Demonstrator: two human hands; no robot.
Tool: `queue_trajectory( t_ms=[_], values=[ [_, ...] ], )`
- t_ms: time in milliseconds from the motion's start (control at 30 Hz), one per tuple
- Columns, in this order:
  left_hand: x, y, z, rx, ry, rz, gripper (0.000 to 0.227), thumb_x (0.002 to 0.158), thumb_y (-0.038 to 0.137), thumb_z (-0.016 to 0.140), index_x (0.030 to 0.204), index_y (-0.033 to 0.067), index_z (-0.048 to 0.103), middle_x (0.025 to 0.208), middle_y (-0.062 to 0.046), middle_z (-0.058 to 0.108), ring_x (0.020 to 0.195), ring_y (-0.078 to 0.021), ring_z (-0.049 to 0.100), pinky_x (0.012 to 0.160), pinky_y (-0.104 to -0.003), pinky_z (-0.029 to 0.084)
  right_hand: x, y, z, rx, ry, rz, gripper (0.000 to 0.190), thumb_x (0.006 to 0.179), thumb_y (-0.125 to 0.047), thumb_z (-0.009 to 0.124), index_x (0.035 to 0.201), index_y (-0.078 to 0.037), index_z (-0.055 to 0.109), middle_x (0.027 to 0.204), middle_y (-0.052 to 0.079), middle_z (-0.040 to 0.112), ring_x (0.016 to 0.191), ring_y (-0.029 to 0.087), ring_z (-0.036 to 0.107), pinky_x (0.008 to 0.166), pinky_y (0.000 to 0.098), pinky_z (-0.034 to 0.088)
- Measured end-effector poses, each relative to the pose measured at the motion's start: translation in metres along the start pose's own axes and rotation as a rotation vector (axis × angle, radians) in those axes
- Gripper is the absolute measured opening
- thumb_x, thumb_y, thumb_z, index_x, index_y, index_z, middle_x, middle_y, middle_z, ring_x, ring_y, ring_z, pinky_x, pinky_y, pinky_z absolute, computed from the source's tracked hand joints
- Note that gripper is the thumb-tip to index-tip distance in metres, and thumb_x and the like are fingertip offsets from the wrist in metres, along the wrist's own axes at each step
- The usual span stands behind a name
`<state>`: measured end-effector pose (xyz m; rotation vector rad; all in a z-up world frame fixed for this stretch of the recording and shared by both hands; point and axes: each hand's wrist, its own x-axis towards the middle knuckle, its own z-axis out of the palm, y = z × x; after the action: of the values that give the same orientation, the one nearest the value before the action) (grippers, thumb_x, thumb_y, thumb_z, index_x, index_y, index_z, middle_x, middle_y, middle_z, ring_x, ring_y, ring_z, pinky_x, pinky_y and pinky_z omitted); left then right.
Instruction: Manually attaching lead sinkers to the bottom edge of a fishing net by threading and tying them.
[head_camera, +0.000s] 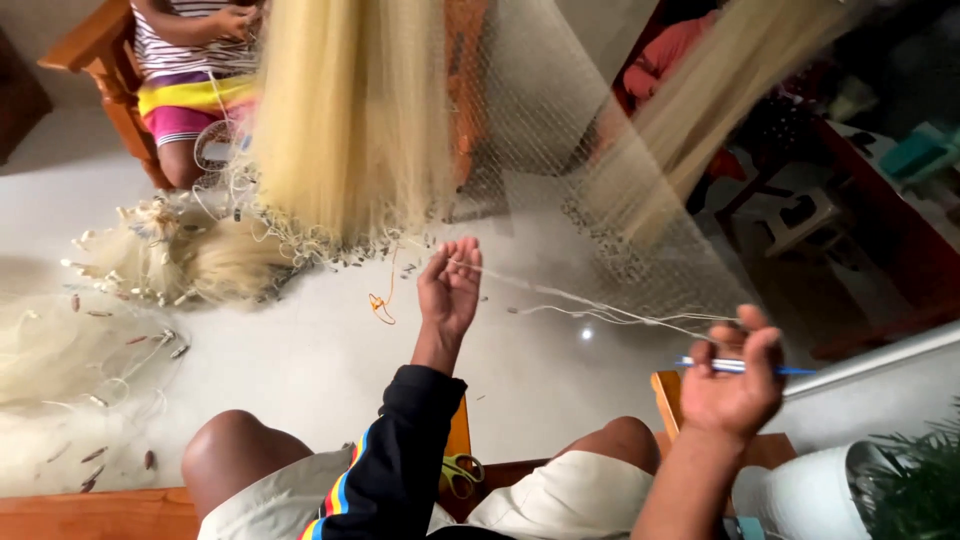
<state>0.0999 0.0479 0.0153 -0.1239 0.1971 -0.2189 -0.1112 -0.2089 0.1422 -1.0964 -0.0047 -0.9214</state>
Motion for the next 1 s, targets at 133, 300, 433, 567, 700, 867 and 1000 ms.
queue_trajectory(
  t_ms=[133,300,433,567,700,867,1000],
  values=[
    [-0.003,0.026,-0.024,-0.009,0.063,0.044,0.012,0.091,0.009,0.068,0.099,0.0012,0.064,0.106,-0.016,0.069,0.107,-0.0255,0.069,0.094,-0.033,0.059,0.003,-0.018,0.025,-0.067,0.147,0.001,0.042,0.084,-0.047,0.076,0.107,-0.012,0.071,0.077,0.003,0.067,0.064,0.005,0.056,0.047,0.0182,0.029],
    [-0.04,0.025,-0.049,0.277,-0.065,-0.027,0.012,0.099,0.013,0.06,0.1,0.0014,0.06,0.086,-0.011,0.071,0.069,-0.0147,0.068,0.065,-0.022,0.06,0.015,-0.005,0.01,-0.107,0.157,0.021,0.038,0.087,-0.05,0.073,0.106,-0.017,0.07,0.078,-0.002,0.063,0.067,0.004,0.055,0.045,0.0175,0.031],
    [-0.059,0.008,-0.057,0.274,-0.047,-0.082,0.011,0.097,0.007,0.059,0.105,-0.0007,0.062,0.089,-0.012,0.072,0.083,-0.0187,0.072,0.073,-0.026,0.063,0.026,-0.012,0.003,-0.08,0.167,0.057,0.046,0.08,-0.055,0.076,0.108,-0.018,0.069,0.076,-0.006,0.063,0.069,0.003,0.055,0.044,0.018,0.032],
    [-0.061,-0.01,-0.056,0.284,0.05,-0.124,0.013,0.1,0.01,0.057,0.109,0.002,0.062,0.1,-0.013,0.072,0.098,-0.0229,0.072,0.086,-0.031,0.06,0.036,-0.041,0.01,-0.208,0.228,-0.048,0.054,0.077,-0.061,0.076,0.109,-0.019,0.068,0.075,-0.005,0.057,0.068,0.004,0.05,0.047,0.0186,0.029],
    [-0.079,-0.032,-0.043,0.318,0.053,-0.083,0.013,0.097,0.018,0.062,0.105,0.0066,0.062,0.103,-0.017,0.072,0.1,-0.0287,0.072,0.087,-0.036,0.06,0.049,-0.065,0.005,-0.32,0.301,-0.181,0.063,0.071,-0.064,0.082,0.111,-0.017,0.072,0.081,0.001,0.056,0.066,0.008,0.046,0.05,0.0211,0.028],
    [-0.118,-0.04,-0.001,0.377,0.093,0.012,0.021,0.096,0.017,0.062,0.111,0.0018,0.06,0.105,-0.018,0.069,0.094,-0.0274,0.07,0.085,-0.037,0.06,0.096,-0.057,-0.054,-0.222,0.264,-0.203,0.033,0.079,-0.039,0.071,0.099,-0.013,0.066,0.088,0.001,0.065,0.067,0.008,0.047,0.053,0.0197,0.026],
    [-0.118,-0.045,0.006,0.38,0.107,0.012,0.015,0.095,0.012,0.064,0.106,0.0021,0.062,0.097,-0.015,0.069,0.09,-0.0258,0.07,0.084,-0.035,0.06,0.109,-0.056,-0.064,-0.21,0.307,-0.166,0.024,0.076,-0.037,0.065,0.08,-0.014,0.067,0.083,-0.001,0.059,0.063,0.009,0.044,0.051,0.0181,0.024]
  ],
)
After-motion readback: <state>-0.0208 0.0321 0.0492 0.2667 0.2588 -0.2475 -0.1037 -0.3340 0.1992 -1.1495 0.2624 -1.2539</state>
